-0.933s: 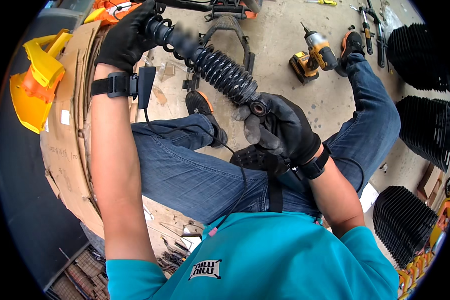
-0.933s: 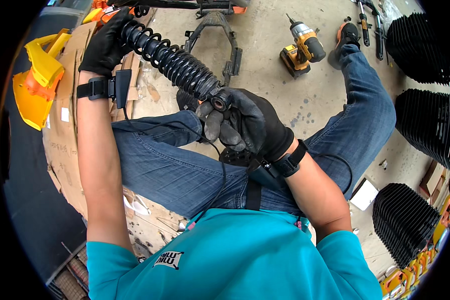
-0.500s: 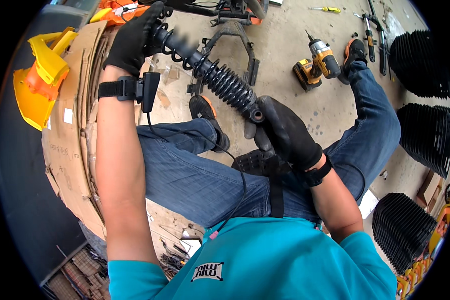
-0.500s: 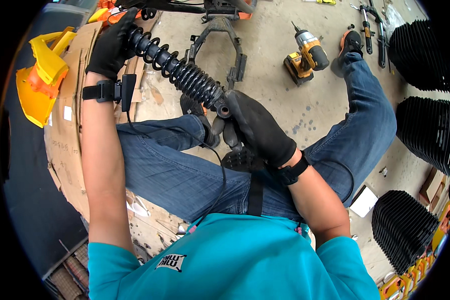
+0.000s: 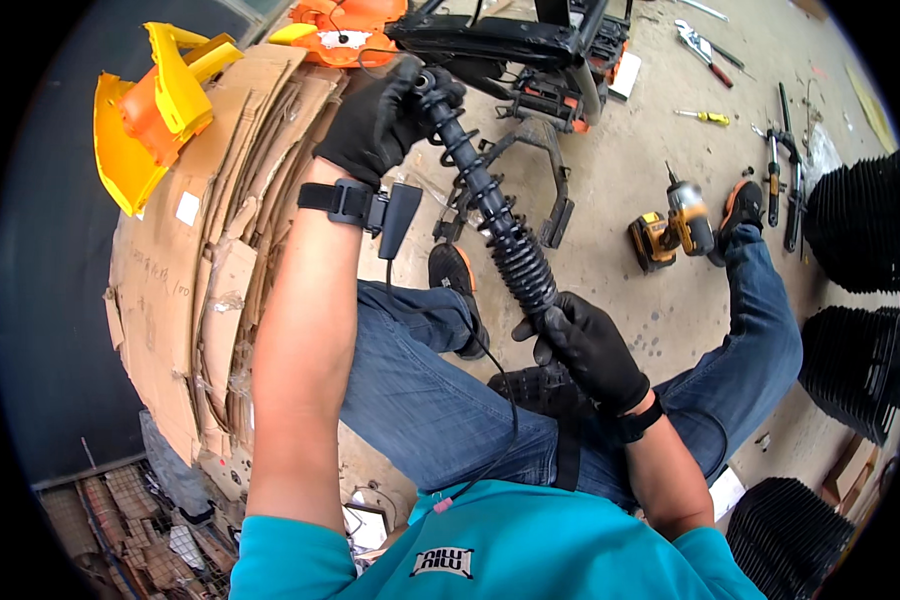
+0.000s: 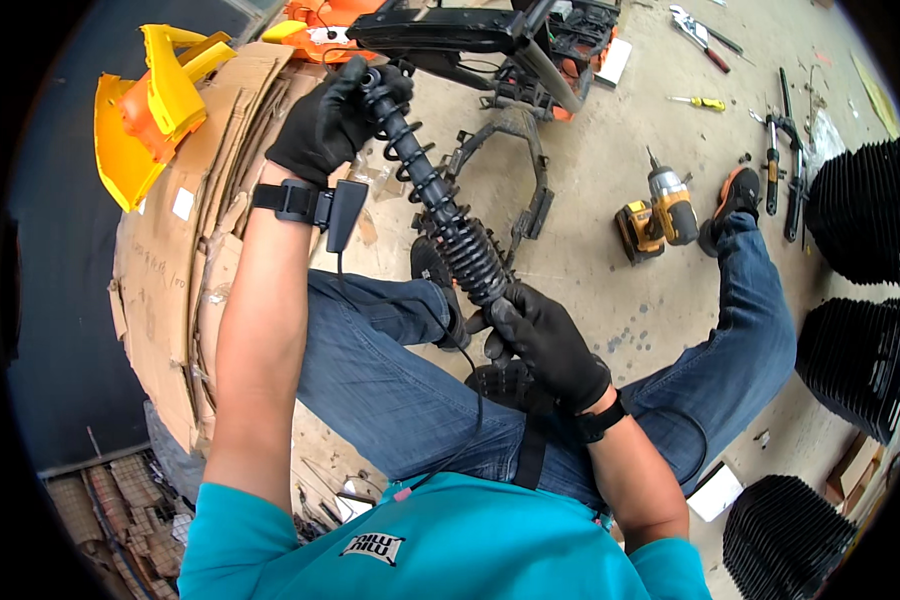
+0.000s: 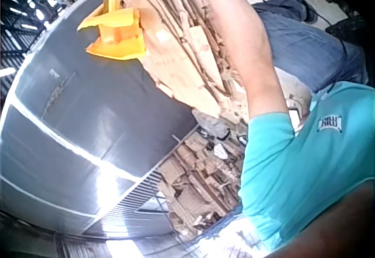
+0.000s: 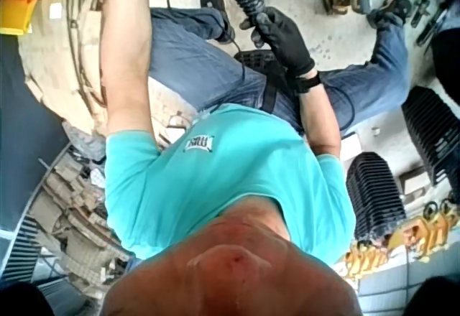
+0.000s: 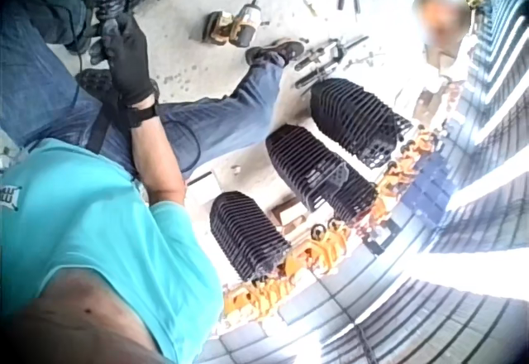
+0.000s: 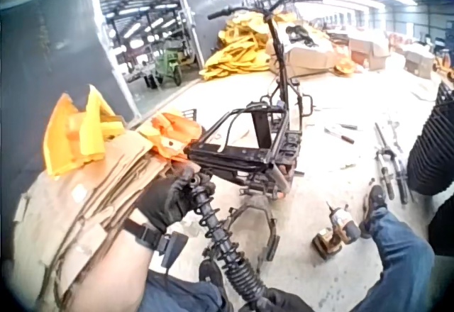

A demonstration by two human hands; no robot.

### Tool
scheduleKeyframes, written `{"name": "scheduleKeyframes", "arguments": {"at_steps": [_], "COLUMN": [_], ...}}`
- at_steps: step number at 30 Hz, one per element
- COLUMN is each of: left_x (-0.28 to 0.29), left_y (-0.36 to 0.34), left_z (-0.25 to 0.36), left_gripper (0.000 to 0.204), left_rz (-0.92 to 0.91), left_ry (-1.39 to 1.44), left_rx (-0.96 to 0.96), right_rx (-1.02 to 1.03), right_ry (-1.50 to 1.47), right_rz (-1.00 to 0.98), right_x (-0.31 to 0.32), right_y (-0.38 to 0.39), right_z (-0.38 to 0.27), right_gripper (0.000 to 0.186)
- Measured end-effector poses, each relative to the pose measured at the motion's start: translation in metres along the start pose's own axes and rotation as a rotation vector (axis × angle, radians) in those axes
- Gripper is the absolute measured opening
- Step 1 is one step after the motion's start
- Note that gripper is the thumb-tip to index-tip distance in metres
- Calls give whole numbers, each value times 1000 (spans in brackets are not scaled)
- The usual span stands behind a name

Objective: The person removes a shock absorber from a vehicle frame by hand, compares it to another shock, and then installs the replacement shock onto the frame using a screwdriver.

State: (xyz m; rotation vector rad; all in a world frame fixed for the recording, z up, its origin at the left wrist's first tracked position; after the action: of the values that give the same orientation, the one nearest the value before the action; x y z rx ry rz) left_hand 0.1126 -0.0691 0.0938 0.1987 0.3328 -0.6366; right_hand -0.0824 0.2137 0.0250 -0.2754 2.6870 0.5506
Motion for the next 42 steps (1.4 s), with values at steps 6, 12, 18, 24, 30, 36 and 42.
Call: {"name": "scheduleKeyframes", "arguments": {"at_steps": [6, 12, 18, 24, 30, 36, 42], "left_x": [-19, -39, -33, -23, -30, -27, -22], "left_y": [2, 12, 10, 9, 12, 12, 10], "left_z": [0, 9, 6, 2, 3, 3, 0], "left_gripper": [78, 80, 72, 60, 42, 37, 36], "left_rz": [53, 155, 106, 28, 33, 27, 78], "left_ry": [62, 4, 17, -32, -35, -28, -66], "left_rx": [24, -3, -27, -25, -68, -50, -36], "right_rx": [-21, -22, -5, -2, -11, -61, -7], "right_ry": [22, -66, -116, -89, -151, -193, -211], "right_rz": [6, 11, 10, 18, -56, -79, -35], "right_x": [0, 6, 1, 0, 4, 7, 4], "right_y": [-1, -4, -4, -4, -5, -5, -4], "right_z": [7, 23, 21, 19, 23, 30, 29], "right_gripper": [42, 39, 43, 45, 49, 51, 50]}}
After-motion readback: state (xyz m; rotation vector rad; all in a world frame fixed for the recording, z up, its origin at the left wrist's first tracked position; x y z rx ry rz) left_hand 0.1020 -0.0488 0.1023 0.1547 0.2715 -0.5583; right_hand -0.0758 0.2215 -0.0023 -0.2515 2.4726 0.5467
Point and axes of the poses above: each hand's wrist, its own y-axis away from the middle knuckle, its own x-axis out of the back of the hand, z = x × y, the point moved 3 cm from there along -y, towards the middle knuckle, and after that the axes turned 2 degrees about z, right-handed, at the moved point
